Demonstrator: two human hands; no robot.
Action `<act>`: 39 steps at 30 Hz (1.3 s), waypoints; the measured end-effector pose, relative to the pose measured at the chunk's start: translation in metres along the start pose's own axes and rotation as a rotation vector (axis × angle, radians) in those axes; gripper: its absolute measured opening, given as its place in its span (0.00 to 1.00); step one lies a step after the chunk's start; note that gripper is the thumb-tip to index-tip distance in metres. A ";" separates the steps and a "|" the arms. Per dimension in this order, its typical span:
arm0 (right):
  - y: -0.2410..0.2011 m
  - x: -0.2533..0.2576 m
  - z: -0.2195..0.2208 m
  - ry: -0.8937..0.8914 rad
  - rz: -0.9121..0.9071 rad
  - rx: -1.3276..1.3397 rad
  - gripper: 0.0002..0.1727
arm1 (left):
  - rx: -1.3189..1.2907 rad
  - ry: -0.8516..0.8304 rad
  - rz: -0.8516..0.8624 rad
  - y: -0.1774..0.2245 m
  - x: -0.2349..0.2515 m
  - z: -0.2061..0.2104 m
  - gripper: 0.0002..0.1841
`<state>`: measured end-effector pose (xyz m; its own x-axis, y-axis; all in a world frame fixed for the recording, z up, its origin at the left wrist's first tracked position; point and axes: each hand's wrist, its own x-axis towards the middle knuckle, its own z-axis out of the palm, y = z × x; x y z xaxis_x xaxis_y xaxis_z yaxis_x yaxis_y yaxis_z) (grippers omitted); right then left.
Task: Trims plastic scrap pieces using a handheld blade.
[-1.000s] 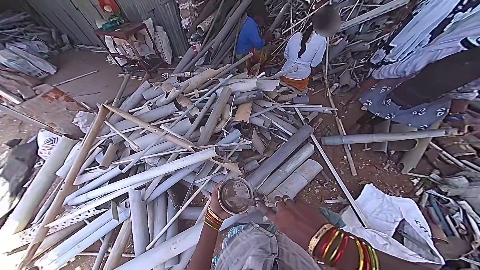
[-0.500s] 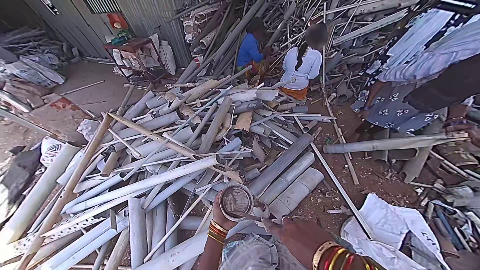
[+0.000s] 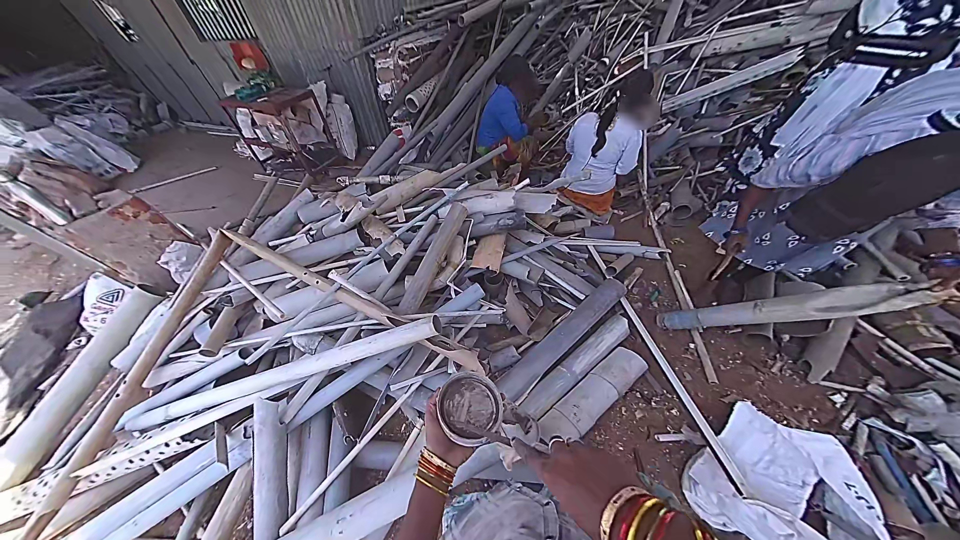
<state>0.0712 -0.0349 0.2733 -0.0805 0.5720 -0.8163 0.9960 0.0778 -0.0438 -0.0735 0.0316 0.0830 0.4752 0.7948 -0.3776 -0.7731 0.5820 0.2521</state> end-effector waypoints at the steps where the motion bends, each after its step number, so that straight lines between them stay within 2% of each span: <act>1: -0.001 0.000 0.000 0.006 -0.011 -0.002 0.38 | -0.001 0.004 0.001 0.001 -0.001 -0.002 0.39; 5: 0.004 0.014 -0.010 0.037 0.064 0.012 0.37 | 0.029 0.030 0.000 0.004 0.002 -0.011 0.40; 8: -0.008 0.009 -0.009 0.005 -0.029 -0.031 0.38 | -0.005 0.012 0.006 0.008 0.001 -0.014 0.39; 12: -0.010 0.025 -0.016 0.055 0.007 -0.003 0.37 | -0.022 -0.011 0.048 0.009 0.000 -0.015 0.39; 14: -0.018 0.023 -0.016 0.038 -0.037 -0.029 0.37 | -0.040 -0.014 0.041 0.012 -0.001 -0.019 0.40; 19: -0.016 0.045 -0.023 0.098 -0.028 0.000 0.35 | -0.017 0.129 0.086 0.021 -0.002 -0.017 0.42; 23: -0.019 0.043 -0.035 0.091 -0.083 0.016 0.41 | -0.001 0.094 0.239 0.064 0.005 -0.010 0.42; 25: -0.013 0.037 -0.048 0.134 -0.084 0.081 0.40 | 0.198 0.124 0.429 0.110 0.006 -0.003 0.40; 26: -0.008 0.037 -0.052 0.169 -0.067 0.124 0.38 | 0.485 0.262 0.551 0.135 0.004 -0.004 0.32; 27: -0.003 0.038 -0.054 0.198 -0.035 0.153 0.37 | 0.903 0.497 0.619 0.160 0.000 -0.012 0.22; 28: 0.004 0.042 -0.053 0.226 0.005 0.170 0.36 | 1.312 0.796 0.626 0.184 -0.003 -0.028 0.24; 29: 0.012 0.046 -0.051 0.247 0.044 0.179 0.35 | 1.615 1.057 0.555 0.207 -0.010 -0.045 0.35; 30: 0.022 0.050 -0.049 0.270 0.071 0.196 0.35 | 1.771 1.237 0.522 0.228 -0.019 -0.065 0.43; 31: 0.032 0.055 -0.047 0.295 0.085 0.216 0.35 | 1.825 1.345 0.526 0.248 -0.031 -0.078 0.47; 33: 0.052 0.061 -0.039 0.324 0.097 0.250 0.33 | 1.847 1.437 0.537 0.275 -0.061 -0.092 0.48; 34: 0.060 0.064 -0.035 0.328 0.114 0.250 0.33 | 1.846 1.421 0.547 0.285 -0.077 -0.091 0.47; 36: 0.071 0.066 -0.035 0.372 0.128 0.254 0.32 | 1.755 1.249 0.667 0.302 -0.109 -0.073 0.43; 37: 0.075 0.065 -0.035 0.418 0.116 0.272 0.31 | 1.619 1.115 0.783 0.306 -0.122 -0.061 0.38; 39: 0.083 0.067 -0.032 0.556 0.065 0.339 0.30 | 1.172 0.869 1.061 0.300 -0.141 -0.040 0.26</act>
<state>0.1477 0.0360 0.2329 0.0627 0.9109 -0.4078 0.9490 -0.1810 -0.2582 -0.3892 0.0877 0.1767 -0.6023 0.7869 0.1342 0.2814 0.0519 0.9582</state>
